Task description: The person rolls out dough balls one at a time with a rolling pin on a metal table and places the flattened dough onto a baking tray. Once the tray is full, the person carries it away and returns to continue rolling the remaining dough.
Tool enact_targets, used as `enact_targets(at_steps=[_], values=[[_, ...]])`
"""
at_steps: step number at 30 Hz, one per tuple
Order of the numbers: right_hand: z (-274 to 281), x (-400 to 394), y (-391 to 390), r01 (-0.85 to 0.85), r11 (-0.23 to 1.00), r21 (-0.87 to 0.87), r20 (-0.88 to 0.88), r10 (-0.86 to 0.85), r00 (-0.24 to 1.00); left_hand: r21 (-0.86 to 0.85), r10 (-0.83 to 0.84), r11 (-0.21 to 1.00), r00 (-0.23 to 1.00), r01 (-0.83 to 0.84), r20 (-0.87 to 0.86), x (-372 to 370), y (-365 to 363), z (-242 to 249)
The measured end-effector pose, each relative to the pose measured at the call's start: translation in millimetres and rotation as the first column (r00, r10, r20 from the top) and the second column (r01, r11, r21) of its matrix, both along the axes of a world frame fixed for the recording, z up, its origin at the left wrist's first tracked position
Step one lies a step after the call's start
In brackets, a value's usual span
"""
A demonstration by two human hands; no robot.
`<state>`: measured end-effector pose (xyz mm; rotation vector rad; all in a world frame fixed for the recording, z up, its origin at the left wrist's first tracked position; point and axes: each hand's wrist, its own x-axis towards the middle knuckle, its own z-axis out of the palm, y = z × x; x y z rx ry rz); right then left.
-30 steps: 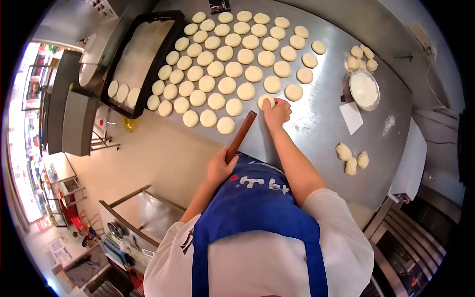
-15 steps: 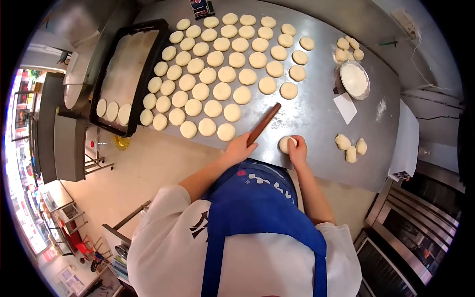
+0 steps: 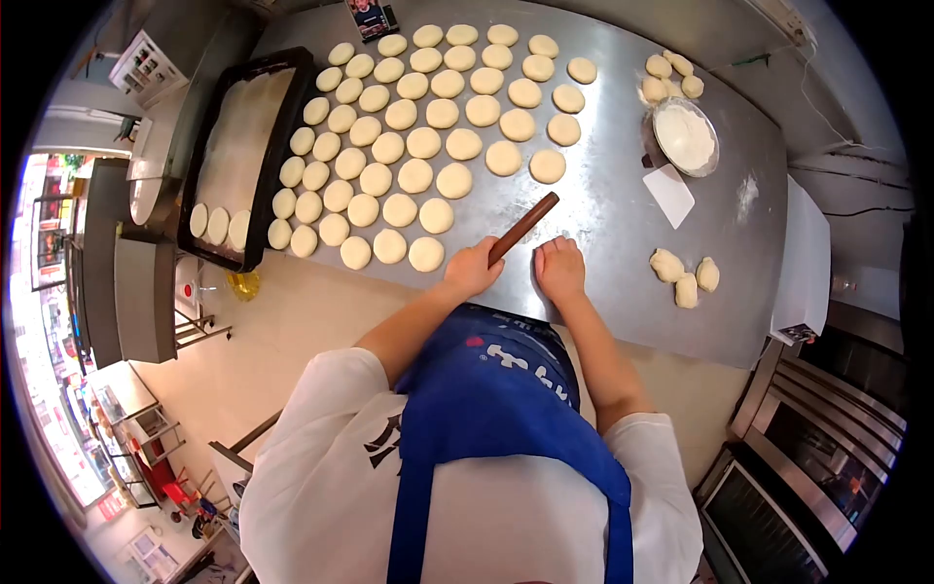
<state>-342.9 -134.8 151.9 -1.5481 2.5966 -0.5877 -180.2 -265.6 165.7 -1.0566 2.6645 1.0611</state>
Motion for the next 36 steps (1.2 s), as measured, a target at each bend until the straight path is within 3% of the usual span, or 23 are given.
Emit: enact_targets(at_steps=[2, 5, 9, 10, 11, 13, 14, 17, 21, 23, 25, 27, 29, 30, 33, 34, 35, 36], values=[[2.0, -5.1, 3.4, -0.079, 0.997, -0.028, 0.089, 0.081, 0.993, 0.007, 0.014, 1.0, 1.0, -0.014, 0.0, 0.5, 1.9, 2.0], [7.9, -3.9, 13.3, -0.025, 0.999, 0.025, 0.066, 0.023, 0.998, 0.005, 0.047, 0.999, 0.999, -0.047, 0.003, 0.8, 4.9, 0.7], [9.0, -6.8, 17.9, -0.154, 0.987, -0.037, 0.047, 0.156, 0.987, -0.002, 0.058, 0.998, 0.998, -0.058, 0.036, -0.6, 2.8, 0.9], [29.6, -6.7, 11.2, -0.151, 0.966, 0.21, 0.136, 0.124, 0.983, -0.002, 0.055, 0.998, 0.998, -0.055, 0.04, -0.7, 1.0, 2.0], [28.1, 1.5, 7.6, -0.153, 0.964, 0.216, 0.142, 0.124, 0.982, 0.012, 0.063, 0.998, 0.998, -0.064, 0.025, -0.6, 1.1, 3.1], [24.2, 16.4, 3.9, -0.075, 0.996, 0.05, -0.038, 0.077, 0.996, 0.039, 0.088, 0.995, 0.996, -0.089, 0.014, -1.6, 6.1, 1.6], [23.0, 16.7, 0.9, -0.115, 0.963, 0.243, 0.074, 0.1, 0.992, 0.034, 0.103, 0.994, 0.995, -0.103, 0.013, -0.9, 8.2, 0.7], [27.9, 15.7, -13.5, -0.065, 0.977, 0.204, 0.02, 0.063, 0.998, 0.012, 0.102, 0.995, 0.995, -0.102, 0.011, 3.4, 5.8, 1.3], [12.2, -2.0, -20.5, -0.059, 0.969, 0.239, 0.176, 0.017, 0.984, 0.058, 0.114, 0.992, 0.993, -0.115, 0.012, -0.7, 3.1, 6.8], [17.4, -7.9, -13.9, 0.057, 0.982, 0.18, 0.112, -0.078, 0.991, 0.002, 0.145, 0.989, 0.988, -0.145, 0.048, -1.6, 8.3, 6.4], [15.0, -14.5, -19.1, 0.021, 0.99, 0.138, 0.108, -0.036, 0.993, 0.005, 0.134, 0.991, 0.989, -0.135, 0.067, -3.3, 8.6, 3.8], [9.9, -11.0, -23.1, 0.038, 0.97, 0.242, 0.045, -0.05, 0.998, 0.0, 0.08, 0.997, 0.996, -0.08, 0.029, 3.2, 10.5, -4.9], [16.7, 5.6, -32.5, 0.127, 0.941, 0.313, 0.151, -0.182, 0.972, -0.014, 0.062, 0.998, 0.998, -0.062, -0.002, -1.0, 8.2, -8.0], [10.1, 11.4, -25.2, 0.099, 0.987, 0.125, 0.237, -0.126, 0.963, -0.029, 0.089, 0.996, 0.996, -0.089, 0.017, -0.1, 9.8, -6.6], [17.3, 17.1, -16.3, -0.005, 1.0, -0.001, 0.17, 0.005, 0.985, -0.012, 0.152, 0.988, 0.987, -0.151, 0.056, -7.5, 18.1, 6.5], [17.5, 13.4, -21.7, 0.078, 0.993, -0.085, 0.229, -0.057, 0.972, -0.013, 0.105, 0.994, 0.994, -0.105, -0.036, -7.6, 20.7, 6.4], [19.2, 8.8, -23.6, 0.161, 0.94, -0.3, 0.334, -0.054, 0.941, -0.021, 0.047, 0.999, 0.99, -0.05, -0.134, -11.8, 19.1, 5.9], [22.3, 1.0, -12.1, 0.125, 0.958, -0.259, 0.241, -0.061, 0.969, -0.025, 0.033, 0.999, 0.99, -0.037, -0.135, -17.3, 16.9, 4.2]])
